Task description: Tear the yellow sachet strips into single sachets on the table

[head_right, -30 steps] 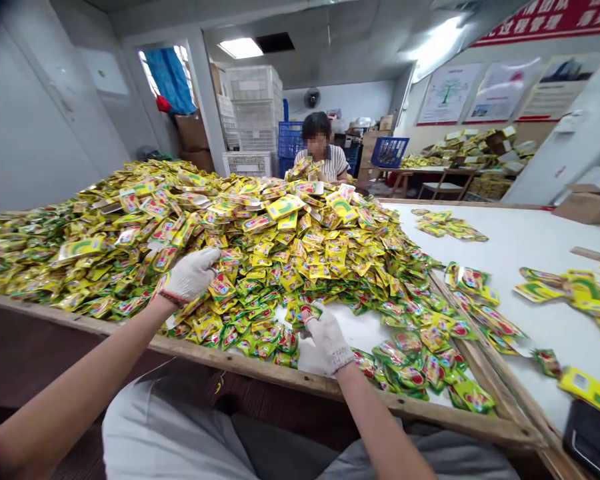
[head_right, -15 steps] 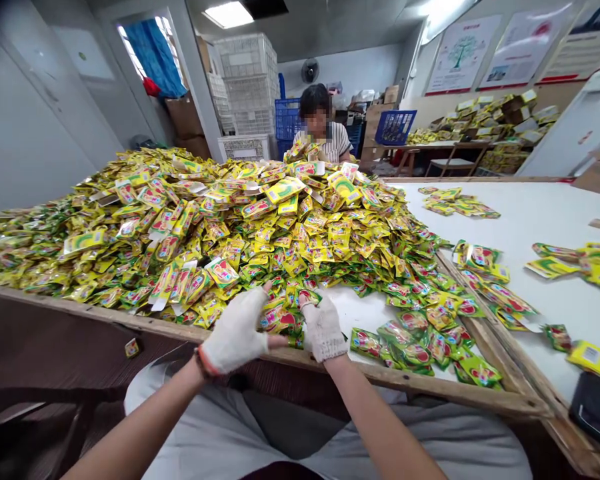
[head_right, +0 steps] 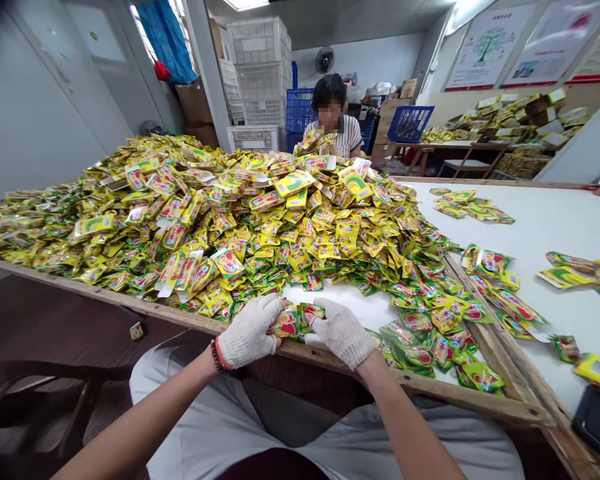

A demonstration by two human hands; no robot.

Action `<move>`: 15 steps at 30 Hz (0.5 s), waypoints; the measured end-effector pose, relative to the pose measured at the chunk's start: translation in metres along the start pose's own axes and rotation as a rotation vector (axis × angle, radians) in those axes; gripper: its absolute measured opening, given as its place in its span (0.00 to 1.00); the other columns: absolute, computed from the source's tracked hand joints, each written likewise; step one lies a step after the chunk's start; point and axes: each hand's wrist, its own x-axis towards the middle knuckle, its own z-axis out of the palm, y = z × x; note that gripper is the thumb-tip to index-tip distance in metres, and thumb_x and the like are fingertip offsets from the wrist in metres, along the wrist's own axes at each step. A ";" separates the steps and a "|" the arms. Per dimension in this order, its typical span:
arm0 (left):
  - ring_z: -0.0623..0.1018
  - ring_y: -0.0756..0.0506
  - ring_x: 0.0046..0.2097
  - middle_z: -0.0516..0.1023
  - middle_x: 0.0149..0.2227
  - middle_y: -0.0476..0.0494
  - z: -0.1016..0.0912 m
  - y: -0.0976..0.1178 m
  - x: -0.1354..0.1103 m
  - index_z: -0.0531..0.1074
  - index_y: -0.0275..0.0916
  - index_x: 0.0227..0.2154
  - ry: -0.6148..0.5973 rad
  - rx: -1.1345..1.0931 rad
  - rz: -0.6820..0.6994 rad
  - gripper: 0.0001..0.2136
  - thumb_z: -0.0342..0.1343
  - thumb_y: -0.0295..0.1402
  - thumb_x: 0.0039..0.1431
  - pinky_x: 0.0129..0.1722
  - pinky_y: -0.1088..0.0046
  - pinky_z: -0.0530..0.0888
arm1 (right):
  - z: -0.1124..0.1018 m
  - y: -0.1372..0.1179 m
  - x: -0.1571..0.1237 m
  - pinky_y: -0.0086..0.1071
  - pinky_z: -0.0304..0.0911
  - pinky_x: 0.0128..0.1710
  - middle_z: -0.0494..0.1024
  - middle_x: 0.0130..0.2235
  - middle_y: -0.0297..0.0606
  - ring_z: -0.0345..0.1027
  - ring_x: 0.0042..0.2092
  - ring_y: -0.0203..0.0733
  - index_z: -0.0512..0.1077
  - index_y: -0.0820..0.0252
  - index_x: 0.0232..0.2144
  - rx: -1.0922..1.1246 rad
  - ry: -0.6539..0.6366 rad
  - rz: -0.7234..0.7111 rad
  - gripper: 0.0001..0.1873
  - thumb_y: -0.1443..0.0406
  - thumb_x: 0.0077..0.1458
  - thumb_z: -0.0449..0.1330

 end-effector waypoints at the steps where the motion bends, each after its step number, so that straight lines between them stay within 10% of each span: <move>1: 0.68 0.37 0.53 0.67 0.51 0.38 0.002 0.001 0.000 0.62 0.39 0.52 0.004 -0.013 0.007 0.29 0.58 0.30 0.42 0.52 0.61 0.67 | -0.002 -0.003 0.001 0.32 0.62 0.38 0.79 0.38 0.45 0.71 0.37 0.44 0.74 0.61 0.40 -0.048 -0.015 -0.028 0.15 0.59 0.55 0.53; 8: 0.68 0.37 0.50 0.68 0.50 0.39 0.003 0.000 0.004 0.62 0.39 0.54 0.027 0.044 -0.020 0.30 0.59 0.31 0.44 0.49 0.60 0.68 | -0.017 -0.006 -0.001 0.27 0.56 0.25 0.75 0.27 0.36 0.67 0.25 0.36 0.69 0.59 0.35 0.104 -0.171 0.007 0.13 0.57 0.58 0.51; 15: 0.68 0.38 0.51 0.66 0.51 0.38 0.008 0.008 0.005 0.61 0.38 0.54 0.042 -0.012 -0.004 0.31 0.58 0.29 0.43 0.51 0.61 0.68 | -0.012 -0.008 -0.002 0.31 0.56 0.30 0.74 0.27 0.39 0.65 0.30 0.39 0.71 0.59 0.25 0.087 0.025 -0.083 0.11 0.61 0.54 0.54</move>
